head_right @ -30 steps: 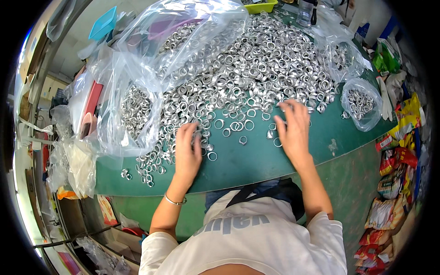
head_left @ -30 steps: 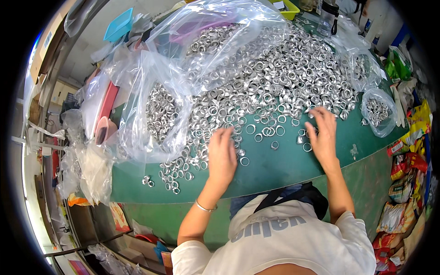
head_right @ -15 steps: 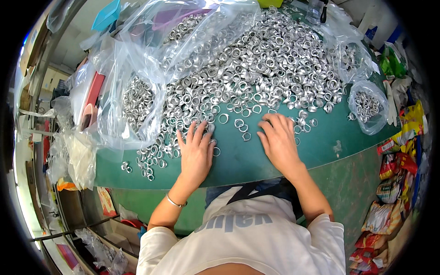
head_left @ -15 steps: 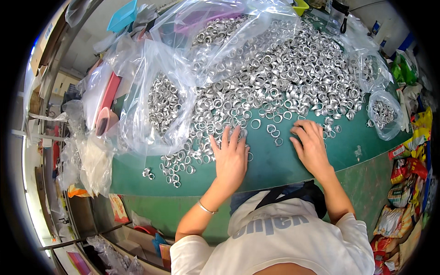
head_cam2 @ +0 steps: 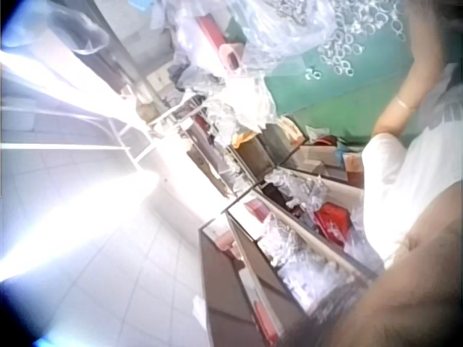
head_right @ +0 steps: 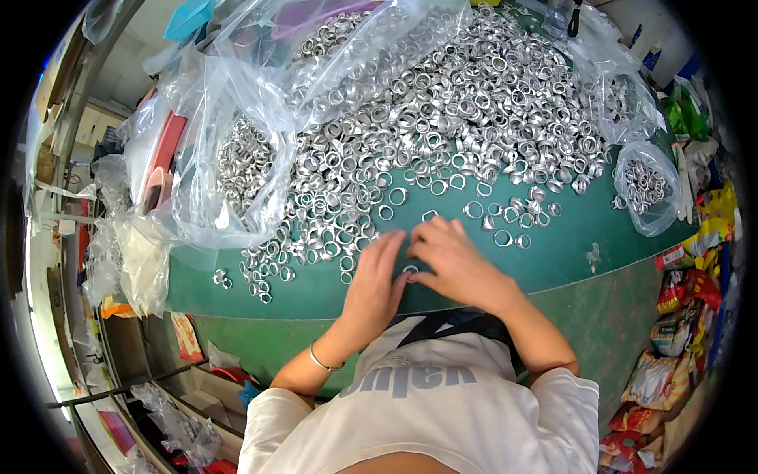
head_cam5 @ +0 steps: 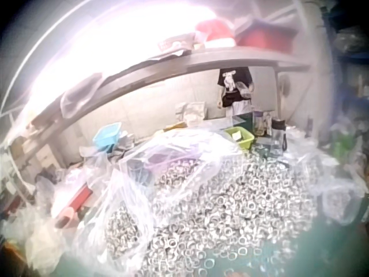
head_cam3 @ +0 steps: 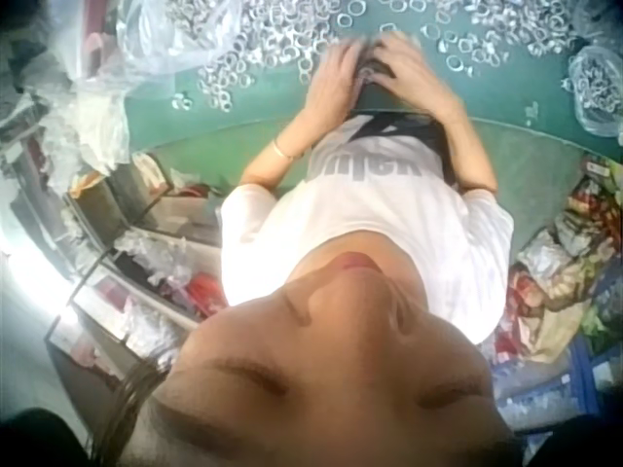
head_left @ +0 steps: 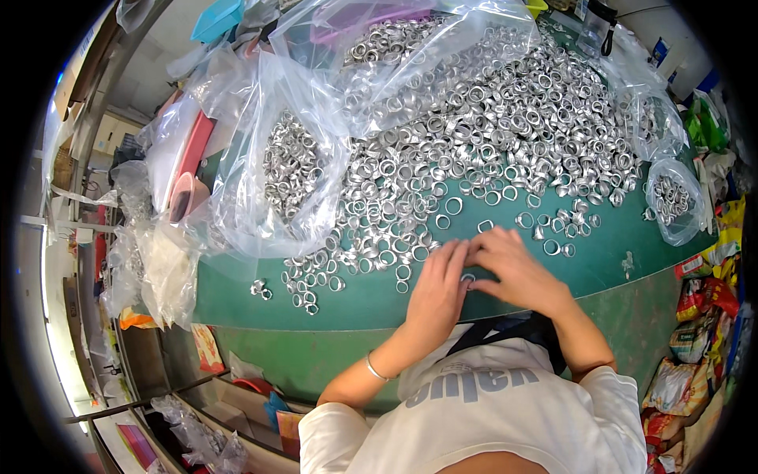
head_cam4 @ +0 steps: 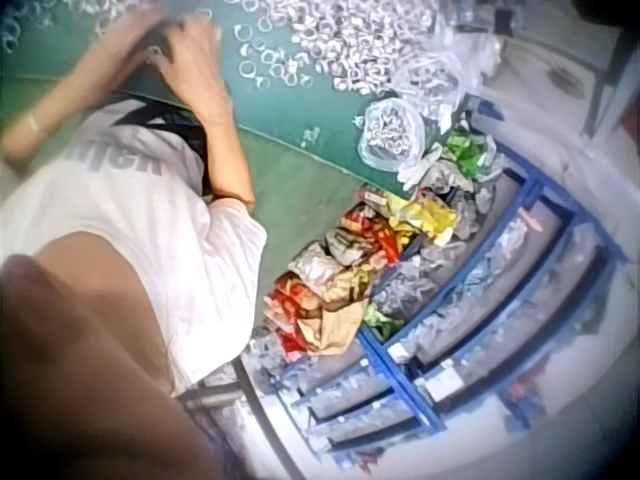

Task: The person sorts small silver metal rings on a green work table by picking them up by hand and gathering them into small piles or holding them.

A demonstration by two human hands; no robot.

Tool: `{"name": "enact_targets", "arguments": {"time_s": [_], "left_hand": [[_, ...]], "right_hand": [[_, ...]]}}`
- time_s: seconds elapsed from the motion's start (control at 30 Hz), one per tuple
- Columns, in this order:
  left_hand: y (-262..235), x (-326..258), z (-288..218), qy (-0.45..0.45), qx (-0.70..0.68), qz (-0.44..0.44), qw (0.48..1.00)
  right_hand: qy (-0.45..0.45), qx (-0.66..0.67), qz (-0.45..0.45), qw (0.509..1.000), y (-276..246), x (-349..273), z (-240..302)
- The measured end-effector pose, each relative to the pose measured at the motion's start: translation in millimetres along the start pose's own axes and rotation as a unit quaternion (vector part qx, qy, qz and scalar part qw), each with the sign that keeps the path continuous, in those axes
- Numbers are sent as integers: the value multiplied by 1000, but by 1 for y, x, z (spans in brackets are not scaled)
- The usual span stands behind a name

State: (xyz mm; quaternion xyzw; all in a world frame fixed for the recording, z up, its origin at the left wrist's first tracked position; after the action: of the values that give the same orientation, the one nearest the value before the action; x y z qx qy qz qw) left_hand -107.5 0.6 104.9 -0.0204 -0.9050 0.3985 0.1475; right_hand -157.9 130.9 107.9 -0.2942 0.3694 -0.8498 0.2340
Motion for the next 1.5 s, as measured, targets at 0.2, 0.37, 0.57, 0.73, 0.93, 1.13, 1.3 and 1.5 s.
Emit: {"name": "enact_targets", "arguments": {"time_s": [0.2, 0.37, 0.57, 0.73, 0.93, 1.13, 1.3, 1.5], "left_hand": [[22, -9, -6, 56, 43, 55, 996], [19, -14, -9, 41, 8, 46, 998], [22, -16, -2, 40, -24, 32, 998], [25, -13, -8, 61, -20, 27, 998], [23, -13, -8, 27, -24, 20, 999], [30, -15, -8, 37, -7, 25, 999], [38, -11, -21, 68, 39, 33, 996], [38, -15, -13, 66, 11, 11, 998]], "right_hand": [[129, -189, -150, 962, -32, 14, -51], [106, -167, -99, 975, -21, 1, -37], [123, -199, -177, 956, -24, 6, -43], [140, -193, -111, 965, -11, -3, -42], [82, -157, -52, 983, -15, -22, -13], [68, 19, -31, 997, -21, -25, -9], [57, -82, -106, 989, -16, -4, -22], [108, -149, -136, 974, -24, -19, -33]]}}
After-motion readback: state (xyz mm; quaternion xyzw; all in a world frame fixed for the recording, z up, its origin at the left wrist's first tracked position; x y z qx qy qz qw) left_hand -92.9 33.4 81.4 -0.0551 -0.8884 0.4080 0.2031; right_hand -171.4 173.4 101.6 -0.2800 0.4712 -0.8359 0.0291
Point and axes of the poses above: each hand's wrist, its own x-axis towards the middle knuckle, its own y-axis out of the palm, z = x × y, the point moved 5 cm from there along x, towards the middle knuckle, and after that the axes turned 5 degrees about -z, right-handed, at the moved point
